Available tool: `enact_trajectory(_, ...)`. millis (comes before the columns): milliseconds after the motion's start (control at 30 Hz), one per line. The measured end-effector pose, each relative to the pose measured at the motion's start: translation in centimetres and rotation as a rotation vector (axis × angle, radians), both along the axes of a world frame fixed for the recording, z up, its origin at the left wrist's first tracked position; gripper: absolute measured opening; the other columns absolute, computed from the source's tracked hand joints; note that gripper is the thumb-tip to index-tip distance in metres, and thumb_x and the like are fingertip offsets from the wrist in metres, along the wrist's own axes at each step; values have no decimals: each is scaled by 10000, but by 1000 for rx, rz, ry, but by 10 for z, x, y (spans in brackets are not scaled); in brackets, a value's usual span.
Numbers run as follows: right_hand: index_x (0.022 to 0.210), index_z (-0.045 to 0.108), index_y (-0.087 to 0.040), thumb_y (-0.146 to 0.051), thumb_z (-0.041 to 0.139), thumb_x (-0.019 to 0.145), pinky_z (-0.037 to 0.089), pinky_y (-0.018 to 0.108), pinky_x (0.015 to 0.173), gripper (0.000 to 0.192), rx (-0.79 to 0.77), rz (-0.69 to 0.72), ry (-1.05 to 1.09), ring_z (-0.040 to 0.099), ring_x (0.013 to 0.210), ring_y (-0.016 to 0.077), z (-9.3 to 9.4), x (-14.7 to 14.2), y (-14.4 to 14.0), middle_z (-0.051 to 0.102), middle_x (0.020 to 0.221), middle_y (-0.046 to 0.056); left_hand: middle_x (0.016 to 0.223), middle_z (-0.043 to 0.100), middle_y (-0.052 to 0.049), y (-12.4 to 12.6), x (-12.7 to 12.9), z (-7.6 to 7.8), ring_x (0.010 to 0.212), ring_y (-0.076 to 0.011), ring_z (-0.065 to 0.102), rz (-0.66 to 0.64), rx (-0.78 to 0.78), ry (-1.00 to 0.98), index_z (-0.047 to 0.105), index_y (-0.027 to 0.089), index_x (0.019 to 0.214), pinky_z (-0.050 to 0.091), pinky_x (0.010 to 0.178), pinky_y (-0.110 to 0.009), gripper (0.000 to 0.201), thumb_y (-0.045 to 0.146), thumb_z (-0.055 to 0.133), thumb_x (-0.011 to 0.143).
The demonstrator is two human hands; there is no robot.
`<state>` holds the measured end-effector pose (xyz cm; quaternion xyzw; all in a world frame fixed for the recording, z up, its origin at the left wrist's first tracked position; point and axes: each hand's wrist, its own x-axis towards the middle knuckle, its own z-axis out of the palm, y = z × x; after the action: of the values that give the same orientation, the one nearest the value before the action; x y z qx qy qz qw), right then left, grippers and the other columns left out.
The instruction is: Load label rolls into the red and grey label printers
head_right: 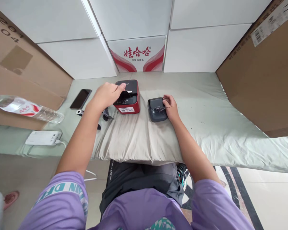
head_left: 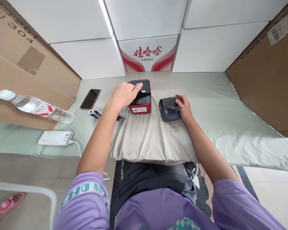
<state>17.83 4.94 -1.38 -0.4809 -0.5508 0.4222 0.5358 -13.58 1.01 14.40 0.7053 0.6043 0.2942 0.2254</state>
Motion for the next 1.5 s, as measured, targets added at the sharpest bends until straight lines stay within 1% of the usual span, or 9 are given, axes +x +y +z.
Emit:
enact_trajectory(133,1125,655,-296,-572,722,780,485,545,1187,447,4,-3,2,674,1222,305,0,0,0,738,1227,68,814,730,-108,-9,4,-4,1079,-386,693,75,36,186,826,244,937,482,940,-446,665,797,457,966)
enact_trajectory(500,1145,644,-294,-581,697,809,496,526,1168,445,11,3,-19,675,1214,300,-2,1,1,728,1236,68,973,739,-203,0,33,3,1209,-486,626,95,-12,234,794,162,925,466,980,-508,745,831,464,938)
enact_trajectory(733,1136,664,-294,-545,720,783,466,548,1218,437,-3,-8,-3,666,1249,313,-2,1,0,737,1227,67,1047,746,-209,17,32,-7,1257,-485,609,122,-12,213,763,181,1001,429,1066,-564,685,789,450,963)
enact_trajectory(900,1127,653,-291,-526,711,783,451,552,1225,420,10,-10,-14,659,1255,315,-3,0,1,733,1219,73,1025,755,-205,28,34,-10,1254,-475,632,196,-26,312,760,188,1022,409,1101,-599,615,728,468,985)
enact_trajectory(1100,1148,640,-271,-505,683,801,441,549,1216,421,22,-4,-37,655,1251,304,-1,0,0,730,1233,86,1155,785,-207,2,45,-1,1297,-429,644,204,57,404,781,200,1082,424,1140,-592,599,646,382,1043)
enact_trajectory(1200,1154,643,-269,-501,673,812,444,535,1211,414,27,-4,-36,658,1242,297,-1,0,0,733,1231,84,1388,725,-186,-33,72,-24,1410,-375,580,126,315,258,739,205,1238,366,1233,-571,570,582,342,1079)
enact_trajectory(1300,1148,650,-264,-531,648,836,461,529,1191,411,33,-8,-33,666,1221,297,-1,0,-1,735,1229,88,1628,547,-172,-64,106,-75,1504,-326,510,-1,443,18,572,187,1491,380,1260,-520,574,523,316,1102)
enact_trajectory(1400,1154,648,-264,-579,623,867,480,517,1171,427,24,4,-29,667,1225,292,-2,0,-2,734,1244,87,1689,466,-182,-75,129,-129,1560,-309,464,-39,280,-169,380,178,1640,382,1287,-509,629,489,389,1093)
enact_trajectory(1500,1153,645,-267,-627,606,889,504,488,1147,449,2,3,7,674,1219,275,-3,-2,-2,731,1252,79,1702,450,-173,-71,132,-157,1575,-313,453,-42,79,-279,315,186,1676,381,1301,-518,658,426,438,1076)
